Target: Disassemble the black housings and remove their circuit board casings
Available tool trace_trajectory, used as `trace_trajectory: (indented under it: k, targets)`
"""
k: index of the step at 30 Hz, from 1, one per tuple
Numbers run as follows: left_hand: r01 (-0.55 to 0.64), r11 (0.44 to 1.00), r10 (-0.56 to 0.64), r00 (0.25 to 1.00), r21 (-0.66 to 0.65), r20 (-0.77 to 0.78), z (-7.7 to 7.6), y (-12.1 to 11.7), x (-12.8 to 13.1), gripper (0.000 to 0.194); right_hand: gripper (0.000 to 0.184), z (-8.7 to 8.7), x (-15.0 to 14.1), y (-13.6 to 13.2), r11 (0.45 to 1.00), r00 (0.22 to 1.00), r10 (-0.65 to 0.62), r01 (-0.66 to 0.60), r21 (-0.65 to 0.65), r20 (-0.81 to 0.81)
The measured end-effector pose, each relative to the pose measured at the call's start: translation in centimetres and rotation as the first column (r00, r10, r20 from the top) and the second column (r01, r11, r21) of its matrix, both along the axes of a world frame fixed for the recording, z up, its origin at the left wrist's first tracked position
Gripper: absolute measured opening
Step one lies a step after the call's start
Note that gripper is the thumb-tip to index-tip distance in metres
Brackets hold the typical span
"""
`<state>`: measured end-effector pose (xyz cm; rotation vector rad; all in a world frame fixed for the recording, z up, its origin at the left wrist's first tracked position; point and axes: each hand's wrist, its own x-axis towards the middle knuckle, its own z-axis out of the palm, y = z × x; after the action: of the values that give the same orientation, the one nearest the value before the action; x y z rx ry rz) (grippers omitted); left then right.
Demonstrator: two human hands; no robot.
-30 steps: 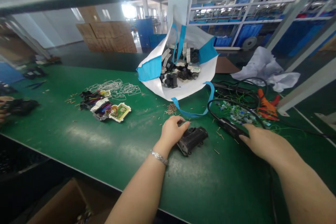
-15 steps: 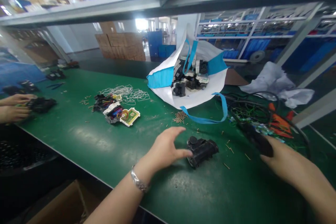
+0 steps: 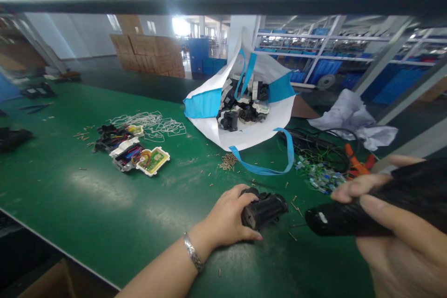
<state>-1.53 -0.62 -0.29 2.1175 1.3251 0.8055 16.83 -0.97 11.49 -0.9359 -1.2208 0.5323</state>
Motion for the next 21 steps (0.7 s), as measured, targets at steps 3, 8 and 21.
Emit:
trace_trajectory:
  k: [3, 8, 21]
  targets:
    - [0.009, 1.000, -0.009, 1.000, -0.001, 0.005, -0.3, -0.1, 0.0, 0.072, 0.040, -1.0, -1.1, 0.6, 0.998, 0.988, 0.049, -0.043, 0.042, -0.149]
    - [0.031, 0.999, -0.031, 0.999, 0.015, -0.008, 0.0, 0.1, 0.1, 0.068, 0.040, -1.9, -1.2, 1.3, 0.997, 0.987, 0.074, -0.072, 0.016, -0.146]
    - [0.062, 0.997, -0.061, 0.998, 0.039, -0.017, -0.3, 0.2, 0.3, 0.058, 0.035, -2.5, -1.8, 1.5, 0.995, 0.993, 0.094, -0.093, 0.020, -0.068]
